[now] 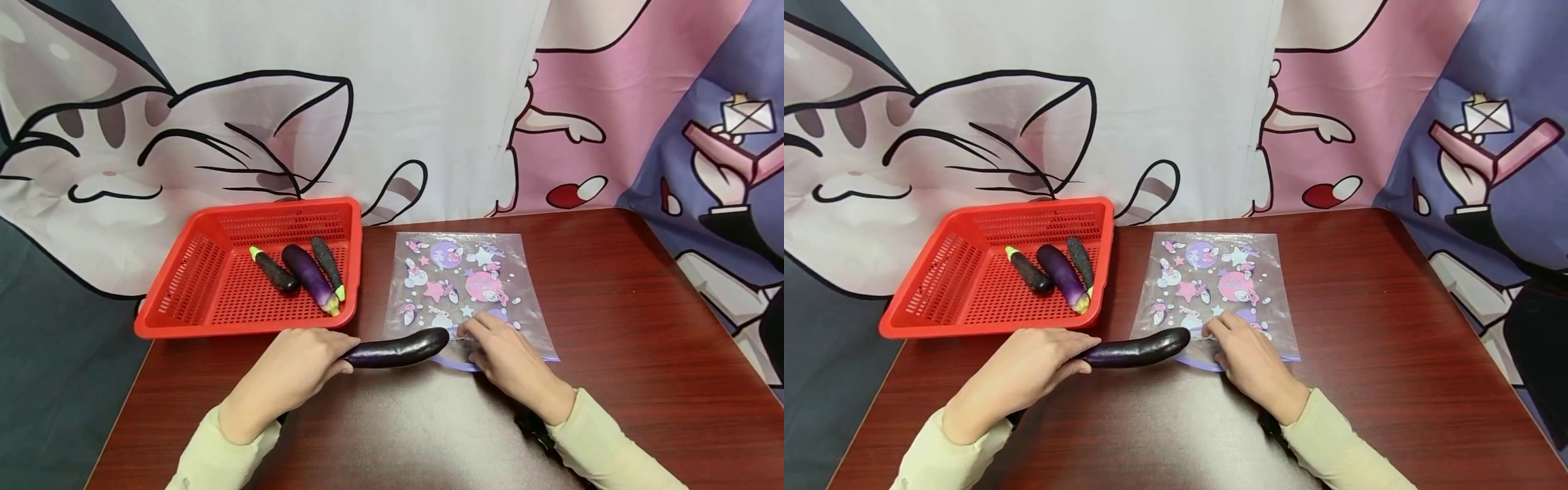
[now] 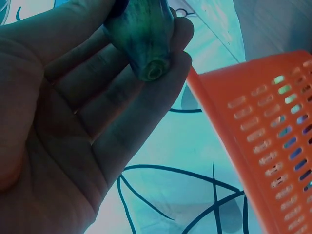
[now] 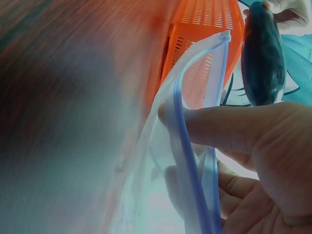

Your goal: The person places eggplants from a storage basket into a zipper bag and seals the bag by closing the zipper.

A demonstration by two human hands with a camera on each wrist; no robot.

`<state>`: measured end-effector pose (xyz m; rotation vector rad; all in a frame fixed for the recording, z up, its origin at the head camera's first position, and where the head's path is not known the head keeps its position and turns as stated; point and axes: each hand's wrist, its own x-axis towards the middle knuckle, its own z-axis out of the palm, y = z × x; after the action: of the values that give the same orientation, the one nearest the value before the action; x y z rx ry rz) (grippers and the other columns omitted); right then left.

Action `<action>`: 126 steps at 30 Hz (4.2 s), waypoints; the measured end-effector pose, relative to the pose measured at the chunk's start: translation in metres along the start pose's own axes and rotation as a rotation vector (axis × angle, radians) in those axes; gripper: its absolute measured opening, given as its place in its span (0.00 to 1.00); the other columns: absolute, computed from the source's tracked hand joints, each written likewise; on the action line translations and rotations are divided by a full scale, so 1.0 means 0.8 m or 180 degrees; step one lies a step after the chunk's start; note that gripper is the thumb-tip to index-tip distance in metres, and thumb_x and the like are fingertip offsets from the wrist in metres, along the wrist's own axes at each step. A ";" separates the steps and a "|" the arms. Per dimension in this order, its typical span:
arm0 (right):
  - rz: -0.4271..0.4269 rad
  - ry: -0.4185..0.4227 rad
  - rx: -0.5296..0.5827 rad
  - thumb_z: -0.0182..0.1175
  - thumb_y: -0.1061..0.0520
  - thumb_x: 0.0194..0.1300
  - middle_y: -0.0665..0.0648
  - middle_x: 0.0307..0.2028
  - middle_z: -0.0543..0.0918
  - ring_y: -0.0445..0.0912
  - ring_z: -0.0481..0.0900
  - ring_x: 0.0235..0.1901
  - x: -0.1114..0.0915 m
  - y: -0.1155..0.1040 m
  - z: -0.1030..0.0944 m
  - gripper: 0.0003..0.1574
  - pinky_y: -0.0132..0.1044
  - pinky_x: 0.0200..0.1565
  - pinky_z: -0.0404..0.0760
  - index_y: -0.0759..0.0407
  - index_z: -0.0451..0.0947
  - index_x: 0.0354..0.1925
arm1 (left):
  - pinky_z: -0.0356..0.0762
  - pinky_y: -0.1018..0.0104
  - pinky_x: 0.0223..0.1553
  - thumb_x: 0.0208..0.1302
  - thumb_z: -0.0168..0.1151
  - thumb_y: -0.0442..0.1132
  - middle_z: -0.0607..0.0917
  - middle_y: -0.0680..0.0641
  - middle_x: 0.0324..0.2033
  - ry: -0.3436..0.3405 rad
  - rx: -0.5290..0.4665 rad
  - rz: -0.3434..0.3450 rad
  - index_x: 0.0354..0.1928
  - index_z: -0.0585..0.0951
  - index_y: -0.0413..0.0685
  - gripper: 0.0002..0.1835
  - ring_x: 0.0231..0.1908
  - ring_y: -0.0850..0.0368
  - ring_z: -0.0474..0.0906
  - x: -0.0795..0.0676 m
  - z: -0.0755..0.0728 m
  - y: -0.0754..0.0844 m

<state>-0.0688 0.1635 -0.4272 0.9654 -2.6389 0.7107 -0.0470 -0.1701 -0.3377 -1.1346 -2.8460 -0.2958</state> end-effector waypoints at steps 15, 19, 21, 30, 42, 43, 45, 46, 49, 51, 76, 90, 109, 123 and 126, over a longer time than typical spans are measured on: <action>-0.0253 0.0227 0.0102 0.73 0.75 0.41 0.50 0.39 0.79 0.44 0.80 0.38 0.003 0.001 0.003 0.28 0.42 0.36 0.81 0.59 0.79 0.42 | 0.78 0.58 0.29 0.56 0.74 0.42 0.89 0.56 0.36 -0.0094 0.0011 0.0021 0.43 0.86 0.52 0.12 0.33 0.58 0.85 0.013 0.014 0.013; -0.0229 0.0271 0.0103 0.72 0.76 0.40 0.51 0.39 0.80 0.45 0.80 0.38 0.003 0.000 0.002 0.29 0.42 0.37 0.82 0.59 0.78 0.42 | 0.78 0.58 0.28 0.56 0.75 0.43 0.88 0.56 0.35 -0.0108 0.0054 0.0033 0.42 0.85 0.52 0.12 0.32 0.57 0.85 0.016 0.017 0.016; -0.0204 0.0300 0.0103 0.71 0.77 0.40 0.51 0.38 0.80 0.45 0.80 0.38 0.003 0.000 0.002 0.29 0.42 0.36 0.82 0.59 0.78 0.42 | 0.77 0.58 0.27 0.55 0.75 0.43 0.88 0.56 0.33 -0.0115 0.0052 0.0030 0.40 0.85 0.53 0.11 0.31 0.58 0.85 0.017 0.018 0.017; -0.0228 0.0440 0.0158 0.68 0.76 0.51 0.50 0.37 0.80 0.44 0.81 0.37 0.005 -0.003 0.001 0.21 0.41 0.36 0.82 0.60 0.79 0.41 | 0.71 0.60 0.21 0.54 0.75 0.43 0.84 0.57 0.25 -0.0199 -0.0017 0.0015 0.28 0.77 0.54 0.12 0.24 0.57 0.82 0.022 0.025 0.022; -0.0326 0.0606 0.0137 0.64 0.76 0.58 0.49 0.39 0.81 0.44 0.80 0.38 0.007 -0.005 0.001 0.18 0.41 0.36 0.81 0.59 0.80 0.43 | 0.74 0.59 0.21 0.57 0.74 0.45 0.87 0.55 0.27 -0.0158 0.0045 0.0024 0.35 0.83 0.51 0.10 0.25 0.55 0.84 0.032 0.036 0.035; -0.0327 0.0605 0.0131 0.64 0.76 0.58 0.49 0.39 0.81 0.44 0.80 0.38 0.007 -0.005 0.001 0.18 0.41 0.37 0.81 0.59 0.80 0.43 | 0.74 0.59 0.21 0.57 0.74 0.45 0.87 0.54 0.27 -0.0160 0.0059 0.0016 0.35 0.83 0.51 0.10 0.25 0.55 0.83 0.033 0.037 0.036; -0.0330 0.0603 0.0122 0.64 0.76 0.58 0.50 0.39 0.81 0.44 0.80 0.38 0.007 -0.005 0.001 0.18 0.41 0.37 0.81 0.60 0.80 0.43 | 0.74 0.59 0.21 0.57 0.74 0.46 0.86 0.54 0.26 -0.0158 0.0090 0.0003 0.35 0.83 0.51 0.10 0.24 0.55 0.83 0.034 0.040 0.040; -0.0320 0.0583 0.0129 0.63 0.76 0.58 0.50 0.39 0.81 0.44 0.79 0.38 0.007 -0.005 0.001 0.18 0.41 0.37 0.81 0.60 0.80 0.43 | 0.74 0.59 0.21 0.58 0.74 0.47 0.86 0.54 0.26 -0.0150 0.0108 -0.0001 0.35 0.83 0.51 0.10 0.24 0.55 0.83 0.035 0.041 0.041; -0.0332 0.0583 0.0125 0.63 0.75 0.58 0.51 0.39 0.80 0.44 0.79 0.38 0.006 -0.005 0.000 0.18 0.42 0.38 0.81 0.60 0.80 0.44 | 0.72 0.60 0.19 0.58 0.74 0.47 0.85 0.55 0.24 -0.0087 0.0141 -0.0019 0.33 0.83 0.52 0.10 0.23 0.56 0.82 0.037 0.045 0.046; -0.0347 0.0588 0.0126 0.64 0.75 0.57 0.51 0.39 0.81 0.45 0.79 0.38 0.007 -0.005 0.000 0.18 0.42 0.39 0.81 0.60 0.80 0.44 | 0.71 0.60 0.19 0.58 0.74 0.47 0.84 0.55 0.23 -0.0027 0.0162 -0.0027 0.31 0.82 0.52 0.10 0.22 0.56 0.81 0.038 0.047 0.049; -0.0343 0.0580 0.0208 0.63 0.76 0.57 0.50 0.40 0.81 0.45 0.80 0.41 0.006 -0.007 0.002 0.19 0.42 0.42 0.81 0.60 0.80 0.44 | 0.65 0.58 0.14 0.56 0.74 0.50 0.81 0.51 0.17 0.0374 0.0386 -0.0374 0.25 0.79 0.51 0.15 0.17 0.50 0.78 0.047 0.074 0.071; -0.0258 0.0543 0.0286 0.61 0.76 0.59 0.50 0.41 0.82 0.45 0.80 0.44 0.006 -0.010 0.003 0.18 0.40 0.46 0.80 0.60 0.80 0.44 | 0.65 0.59 0.13 0.53 0.76 0.51 0.81 0.53 0.17 0.0595 0.0631 -0.0507 0.22 0.78 0.51 0.17 0.15 0.51 0.78 0.056 0.088 0.081; -0.0321 0.0643 0.0306 0.62 0.78 0.56 0.50 0.41 0.81 0.45 0.80 0.43 0.007 -0.012 0.003 0.21 0.39 0.46 0.79 0.60 0.80 0.45 | 0.75 0.57 0.18 0.53 0.78 0.50 0.84 0.51 0.23 0.0893 0.0209 -0.0764 0.28 0.83 0.49 0.15 0.20 0.49 0.83 0.066 0.095 0.102; -0.0401 0.0710 0.0351 0.60 0.80 0.55 0.51 0.42 0.81 0.46 0.80 0.44 0.010 -0.012 0.004 0.22 0.38 0.48 0.78 0.61 0.80 0.44 | 0.81 0.60 0.26 0.53 0.72 0.36 0.87 0.48 0.31 0.1057 -0.0020 -0.0627 0.37 0.86 0.42 0.09 0.26 0.53 0.85 0.071 0.101 0.108; -0.0405 0.0718 0.0346 0.60 0.80 0.55 0.51 0.42 0.81 0.46 0.80 0.44 0.010 -0.012 0.004 0.22 0.38 0.48 0.78 0.61 0.80 0.44 | 0.83 0.61 0.28 0.54 0.70 0.33 0.88 0.48 0.36 0.1122 -0.0053 -0.0600 0.39 0.87 0.41 0.10 0.28 0.54 0.87 0.074 0.103 0.110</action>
<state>-0.0686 0.1515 -0.4233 1.0068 -2.3436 0.8839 -0.0286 -0.0511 -0.3974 -0.7288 -2.6374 -0.4781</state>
